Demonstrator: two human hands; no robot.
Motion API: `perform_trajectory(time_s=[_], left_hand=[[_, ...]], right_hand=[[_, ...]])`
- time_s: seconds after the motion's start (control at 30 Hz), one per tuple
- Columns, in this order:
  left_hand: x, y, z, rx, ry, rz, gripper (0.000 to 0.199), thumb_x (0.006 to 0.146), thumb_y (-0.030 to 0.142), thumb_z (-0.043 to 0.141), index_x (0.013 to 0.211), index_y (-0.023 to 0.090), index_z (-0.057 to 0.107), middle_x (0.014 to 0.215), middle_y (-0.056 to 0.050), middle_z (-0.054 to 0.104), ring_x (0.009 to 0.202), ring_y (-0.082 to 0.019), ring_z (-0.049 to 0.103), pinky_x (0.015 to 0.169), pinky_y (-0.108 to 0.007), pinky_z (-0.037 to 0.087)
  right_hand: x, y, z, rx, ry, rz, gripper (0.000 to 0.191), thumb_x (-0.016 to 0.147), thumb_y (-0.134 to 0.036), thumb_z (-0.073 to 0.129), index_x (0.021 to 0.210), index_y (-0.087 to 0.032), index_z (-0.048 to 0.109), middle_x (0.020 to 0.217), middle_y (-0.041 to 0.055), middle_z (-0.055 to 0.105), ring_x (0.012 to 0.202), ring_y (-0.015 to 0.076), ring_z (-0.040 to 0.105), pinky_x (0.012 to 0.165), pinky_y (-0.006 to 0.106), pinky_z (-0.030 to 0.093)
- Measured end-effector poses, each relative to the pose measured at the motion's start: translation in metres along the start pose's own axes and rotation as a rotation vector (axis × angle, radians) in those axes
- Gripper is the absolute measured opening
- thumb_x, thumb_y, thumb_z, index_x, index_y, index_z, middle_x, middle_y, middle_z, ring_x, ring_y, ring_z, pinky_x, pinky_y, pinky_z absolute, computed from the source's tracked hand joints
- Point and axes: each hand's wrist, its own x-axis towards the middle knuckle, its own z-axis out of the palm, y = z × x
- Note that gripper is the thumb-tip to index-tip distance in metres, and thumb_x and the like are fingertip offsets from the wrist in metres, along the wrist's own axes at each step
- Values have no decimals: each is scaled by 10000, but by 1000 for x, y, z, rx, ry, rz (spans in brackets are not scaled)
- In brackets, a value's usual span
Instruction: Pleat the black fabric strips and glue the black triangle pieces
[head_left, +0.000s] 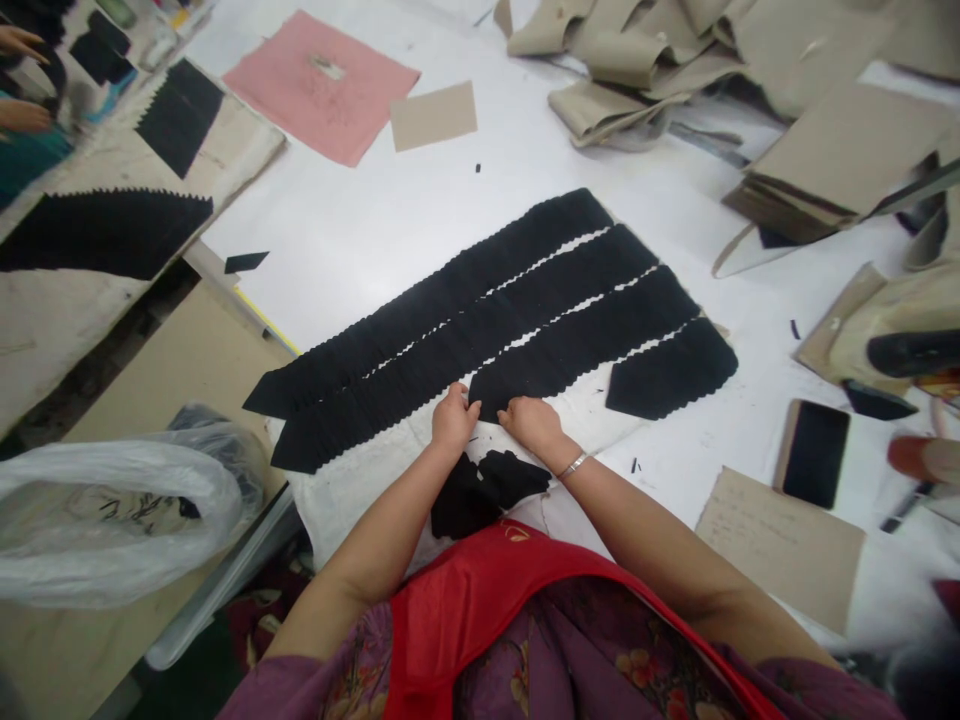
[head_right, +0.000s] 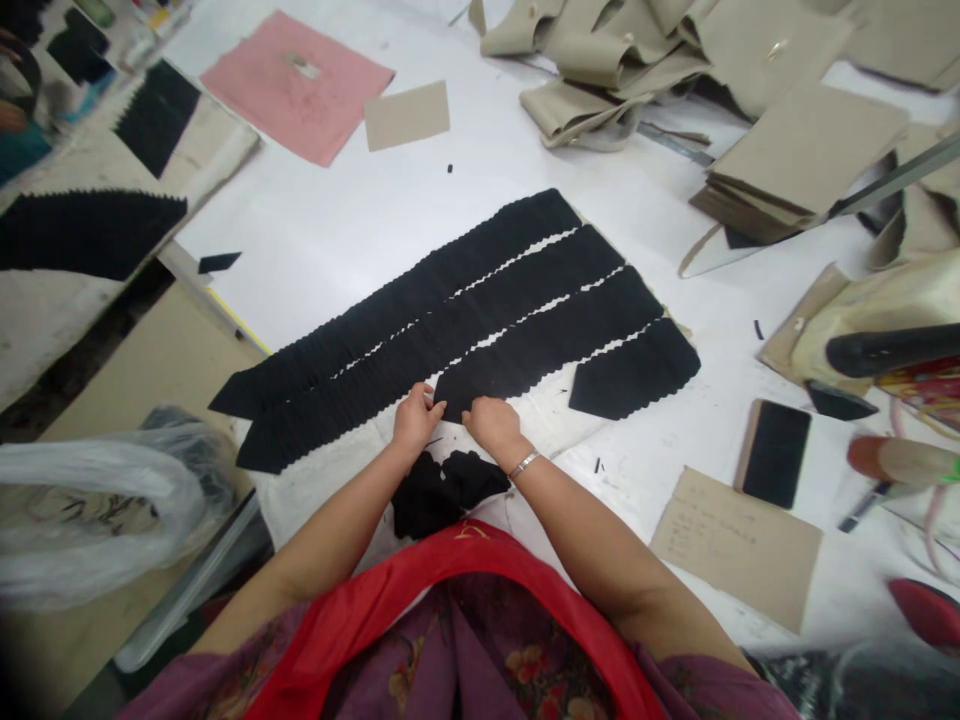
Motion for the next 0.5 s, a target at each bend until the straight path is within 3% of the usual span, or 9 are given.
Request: perform_trajectory(time_s=[0.13,0.2,0.27,0.37,0.43,0.5], left_hand=[[-2,-3,-13,35,35,39,306,748,315,599,1018,197,515,654,5,535,708,-178,546,700,-267,382],[-8,-7,-24,15,31,78,242,771,330,567,975,201,546,649,7,536,699,-165,537,707,-259,384],[-18,-12,-35,-3,-48,134,147,785,311,537,872,204,588,648,5,550,671,-151,527,699,-252,386],[-39,-19,-41,-18,-263,228,113,767,270,539,732,204,624,699,-12,594,692,-149,534,701,-253,393],[-53,-21,-38,-44,-379,276,96,744,260,561,725,208,641,740,-18,609,716,-153,540,701,-253,399],[-66,-21,-29,-76,-423,282,92,714,275,599,758,212,650,737,-13,605,694,-151,533,679,-254,403]], right_hand=[[-12,0,-7,-18,21,2,366,841,-443,479,864,-123,655,853,167,664,863,240,604,729,298,412],[-23,4,-10,-29,-10,-27,372,844,-466,463,842,-142,646,818,141,661,825,231,603,698,288,406],[-37,11,-10,-31,-75,-87,334,834,-459,478,813,-164,635,787,108,654,778,215,600,666,276,396],[-59,22,-2,-24,-120,-186,240,785,-389,572,897,-181,611,867,90,638,787,205,588,662,267,385],[-71,27,8,-27,-92,-215,276,755,-337,618,975,-176,578,946,102,613,833,210,576,680,267,381],[-79,29,18,-37,-64,-214,273,746,-298,628,977,-169,560,952,105,597,841,207,565,683,266,374]])
